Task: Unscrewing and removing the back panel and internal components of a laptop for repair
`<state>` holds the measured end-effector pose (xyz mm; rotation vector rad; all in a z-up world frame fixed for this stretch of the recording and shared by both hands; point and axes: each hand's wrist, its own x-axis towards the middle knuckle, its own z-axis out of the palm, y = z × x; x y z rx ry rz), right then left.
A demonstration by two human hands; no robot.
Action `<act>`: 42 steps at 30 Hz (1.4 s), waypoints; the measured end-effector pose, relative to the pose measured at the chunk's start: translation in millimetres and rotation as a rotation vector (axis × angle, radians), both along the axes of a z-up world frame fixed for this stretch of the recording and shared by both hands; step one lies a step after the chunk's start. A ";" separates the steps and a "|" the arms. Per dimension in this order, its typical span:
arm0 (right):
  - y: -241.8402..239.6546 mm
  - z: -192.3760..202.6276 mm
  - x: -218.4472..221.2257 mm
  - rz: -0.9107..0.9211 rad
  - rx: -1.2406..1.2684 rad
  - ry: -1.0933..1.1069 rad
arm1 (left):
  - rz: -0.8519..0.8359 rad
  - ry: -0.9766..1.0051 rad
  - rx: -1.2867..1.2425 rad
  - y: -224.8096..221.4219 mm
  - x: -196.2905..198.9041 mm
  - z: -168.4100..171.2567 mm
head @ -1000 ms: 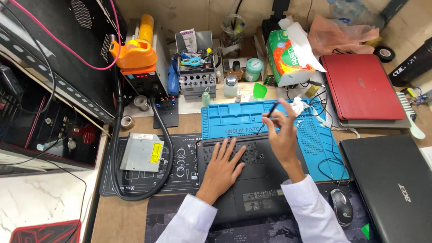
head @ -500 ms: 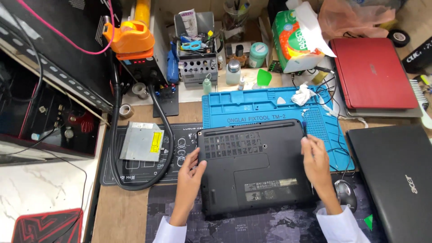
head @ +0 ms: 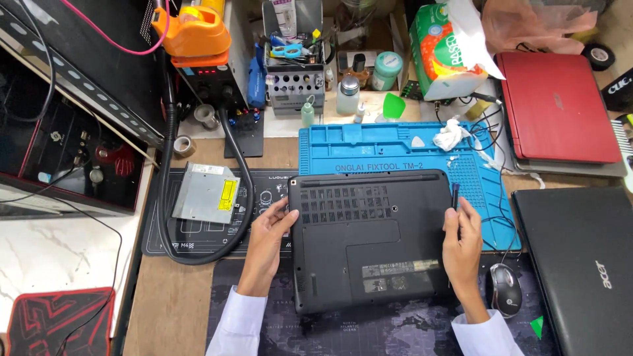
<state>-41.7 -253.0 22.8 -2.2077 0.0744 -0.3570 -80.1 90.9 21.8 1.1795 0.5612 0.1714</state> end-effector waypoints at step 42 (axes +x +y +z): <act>2.3 7.8 -42.0 -0.296 0.783 -0.351 | 0.181 -0.308 0.000 -5.8 -12.3 18.8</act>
